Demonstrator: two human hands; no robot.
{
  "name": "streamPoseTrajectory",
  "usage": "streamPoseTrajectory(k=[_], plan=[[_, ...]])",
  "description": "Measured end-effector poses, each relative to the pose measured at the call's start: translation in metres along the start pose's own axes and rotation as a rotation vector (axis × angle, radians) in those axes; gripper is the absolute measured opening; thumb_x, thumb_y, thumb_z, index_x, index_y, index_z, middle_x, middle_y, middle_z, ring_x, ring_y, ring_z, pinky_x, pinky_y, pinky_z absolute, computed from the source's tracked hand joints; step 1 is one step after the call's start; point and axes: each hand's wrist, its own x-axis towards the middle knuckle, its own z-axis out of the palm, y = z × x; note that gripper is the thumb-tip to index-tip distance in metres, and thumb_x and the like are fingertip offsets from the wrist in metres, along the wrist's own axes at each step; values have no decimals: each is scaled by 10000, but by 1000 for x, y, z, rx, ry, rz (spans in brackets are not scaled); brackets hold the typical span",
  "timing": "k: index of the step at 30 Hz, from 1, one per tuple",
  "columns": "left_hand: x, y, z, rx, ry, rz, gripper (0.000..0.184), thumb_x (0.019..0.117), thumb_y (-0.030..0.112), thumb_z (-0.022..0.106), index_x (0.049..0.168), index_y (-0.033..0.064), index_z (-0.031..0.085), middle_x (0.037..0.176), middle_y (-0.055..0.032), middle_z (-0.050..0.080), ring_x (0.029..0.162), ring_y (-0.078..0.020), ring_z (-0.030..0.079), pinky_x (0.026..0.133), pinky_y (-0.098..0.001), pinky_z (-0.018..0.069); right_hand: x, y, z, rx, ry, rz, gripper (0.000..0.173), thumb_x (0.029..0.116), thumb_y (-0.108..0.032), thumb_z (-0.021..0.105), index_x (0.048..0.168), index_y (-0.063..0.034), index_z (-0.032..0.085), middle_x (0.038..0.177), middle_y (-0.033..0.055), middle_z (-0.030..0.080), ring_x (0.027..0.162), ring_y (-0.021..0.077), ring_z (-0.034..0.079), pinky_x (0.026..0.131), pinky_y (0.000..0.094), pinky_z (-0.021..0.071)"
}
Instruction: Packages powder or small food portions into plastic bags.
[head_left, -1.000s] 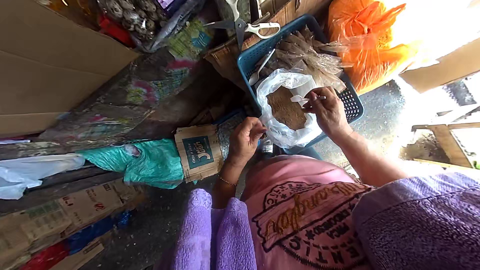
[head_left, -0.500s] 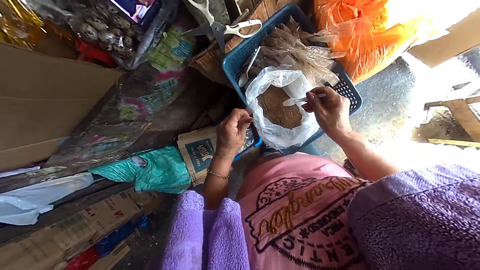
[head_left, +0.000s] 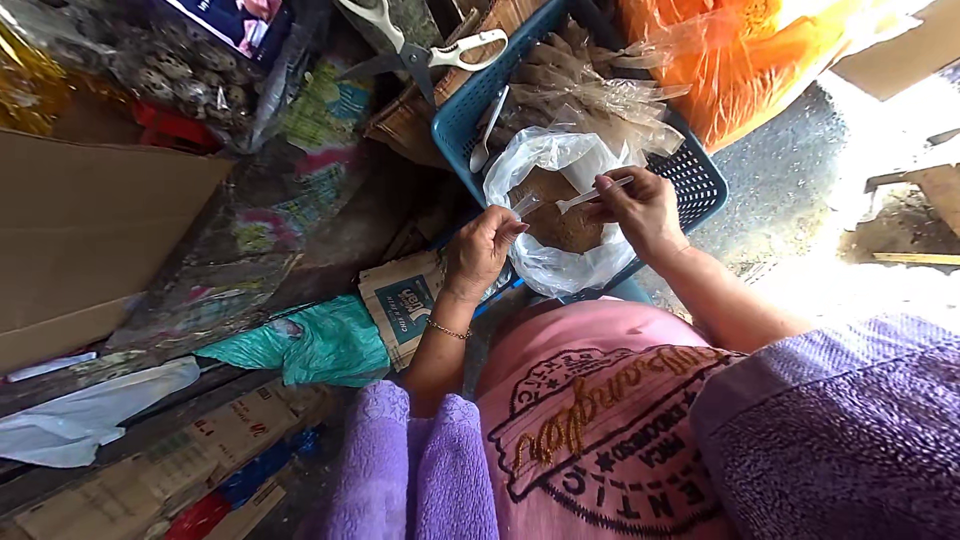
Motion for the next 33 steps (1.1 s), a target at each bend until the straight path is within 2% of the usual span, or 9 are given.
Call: streamPoseTrajectory(k=[6, 11, 16, 19, 21, 24, 27, 30, 33], plan=[[9, -1, -6, 37, -35, 51, 359, 1046, 340, 569, 952, 8, 670, 763, -97, 638, 686, -193, 619, 662, -374, 519, -13, -22, -15, 143, 56, -4, 89, 1056, -122, 551, 1060, -54, 609, 835, 0, 747, 709, 126, 754, 693, 311, 662], [16, -5, -8, 112, -95, 71, 397, 1044, 371, 563, 920, 5, 651, 733, -107, 617, 656, -228, 608, 642, -412, 503, -17, -14, -18, -84, -23, -187, 163, 1052, -153, 570, 1086, -9, 639, 865, 4, 737, 737, 68, 736, 728, 269, 645], [14, -7, -8, 68, -71, 39, 376, 1050, 352, 558, 940, 8, 664, 749, -98, 627, 663, -201, 608, 636, -382, 504, -8, -4, -10, 135, -15, 50, 91, 1048, -111, 568, 1038, -41, 625, 793, 7, 741, 682, 113, 746, 676, 296, 655], [9, -7, -10, 31, -78, 17, 369, 1062, 337, 530, 976, 10, 678, 788, -99, 652, 704, -191, 632, 672, -376, 522, -8, -3, -10, 230, -7, 139, 90, 1061, -108, 544, 1030, -54, 608, 794, 16, 743, 679, 139, 749, 674, 317, 657], [7, -7, -12, 16, -81, 6, 375, 1066, 331, 516, 989, 5, 684, 803, -105, 670, 728, -193, 653, 699, -387, 542, -10, -5, -14, 183, -9, 112, 86, 1059, -111, 547, 1036, -53, 607, 815, 10, 744, 693, 133, 751, 686, 317, 661], [3, -7, -14, 23, -66, 9, 381, 1065, 342, 519, 976, 9, 680, 782, -93, 657, 702, -180, 636, 679, -368, 533, -11, -7, -19, -17, -4, 9, 142, 1054, -148, 569, 1076, -21, 628, 842, 18, 737, 718, 109, 750, 707, 296, 659], [2, -6, -14, 29, -74, 7, 375, 1060, 341, 532, 979, 7, 682, 786, -97, 658, 699, -187, 636, 675, -375, 535, -8, -1, -12, -141, -20, -8, 193, 1059, -183, 572, 1094, -1, 629, 839, 36, 736, 713, 91, 744, 713, 280, 650], [2, -7, -13, 32, -70, 19, 393, 1064, 353, 520, 973, 6, 679, 779, -100, 655, 702, -190, 641, 675, -380, 535, -4, 8, 0, -118, -42, 64, 208, 1058, -188, 581, 1099, 9, 635, 817, 57, 744, 708, 110, 750, 713, 296, 652], [2, -8, -12, 33, -65, 34, 408, 1068, 361, 509, 956, 7, 677, 773, -101, 653, 701, -199, 643, 669, -388, 535, -3, 8, 3, 30, -38, 129, 156, 1057, -149, 573, 1075, -2, 623, 807, 50, 737, 695, 129, 751, 693, 305, 655]])
